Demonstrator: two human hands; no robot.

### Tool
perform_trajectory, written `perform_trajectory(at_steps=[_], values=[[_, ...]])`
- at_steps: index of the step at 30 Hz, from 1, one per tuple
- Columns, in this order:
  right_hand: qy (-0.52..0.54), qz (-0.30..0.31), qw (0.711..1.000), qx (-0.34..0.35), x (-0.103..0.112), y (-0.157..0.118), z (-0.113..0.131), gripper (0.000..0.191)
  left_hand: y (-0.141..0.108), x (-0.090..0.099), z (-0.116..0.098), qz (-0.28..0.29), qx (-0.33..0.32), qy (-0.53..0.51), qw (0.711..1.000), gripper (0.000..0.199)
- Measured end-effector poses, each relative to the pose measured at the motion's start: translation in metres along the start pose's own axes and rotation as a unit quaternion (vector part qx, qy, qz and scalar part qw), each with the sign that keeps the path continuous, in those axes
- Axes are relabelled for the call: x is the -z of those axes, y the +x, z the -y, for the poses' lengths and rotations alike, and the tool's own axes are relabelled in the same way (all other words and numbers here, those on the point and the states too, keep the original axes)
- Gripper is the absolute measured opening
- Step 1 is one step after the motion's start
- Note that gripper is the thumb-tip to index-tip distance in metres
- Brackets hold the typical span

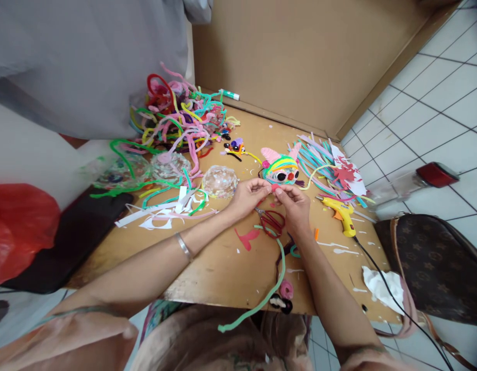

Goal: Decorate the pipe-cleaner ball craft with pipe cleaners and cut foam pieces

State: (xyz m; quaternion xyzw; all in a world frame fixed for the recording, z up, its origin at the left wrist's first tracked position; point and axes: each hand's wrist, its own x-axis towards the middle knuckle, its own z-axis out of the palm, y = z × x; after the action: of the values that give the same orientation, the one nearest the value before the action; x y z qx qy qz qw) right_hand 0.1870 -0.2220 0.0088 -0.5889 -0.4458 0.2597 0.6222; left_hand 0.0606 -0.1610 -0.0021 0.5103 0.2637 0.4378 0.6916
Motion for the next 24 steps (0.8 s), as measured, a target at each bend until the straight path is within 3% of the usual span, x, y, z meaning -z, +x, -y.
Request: perform_trajectory(at_steps=[4,7,10,13,19,24], values=[[-0.034,-0.005,0.999,0.027,-0.001,0.000,-0.003,0.020,0.001,-0.001,-0.002,-0.010,0.003,0.003,1.000,0.022],[-0.093,-0.030,0.990,0.099,0.002,0.003,-0.003,0.014,0.006,-0.001,-0.004,-0.017,-0.007,0.016,1.000,0.015],[-0.192,-0.090,0.955,0.208,0.010,0.012,0.002,0.013,0.013,0.000,-0.005,-0.018,-0.023,0.025,0.999,0.010],[-0.250,-0.125,0.925,0.258,0.017,0.026,0.009,0.020,0.022,0.000,-0.001,-0.032,-0.038,0.041,0.998,0.008],[-0.294,-0.059,0.901,0.313,0.019,0.050,0.004,0.029,0.034,0.005,0.008,-0.079,-0.054,0.062,0.993,0.010],[-0.305,-0.029,0.907,0.289,0.017,0.050,-0.008,0.030,0.037,0.007,0.007,-0.074,-0.067,0.078,0.992,0.010]])
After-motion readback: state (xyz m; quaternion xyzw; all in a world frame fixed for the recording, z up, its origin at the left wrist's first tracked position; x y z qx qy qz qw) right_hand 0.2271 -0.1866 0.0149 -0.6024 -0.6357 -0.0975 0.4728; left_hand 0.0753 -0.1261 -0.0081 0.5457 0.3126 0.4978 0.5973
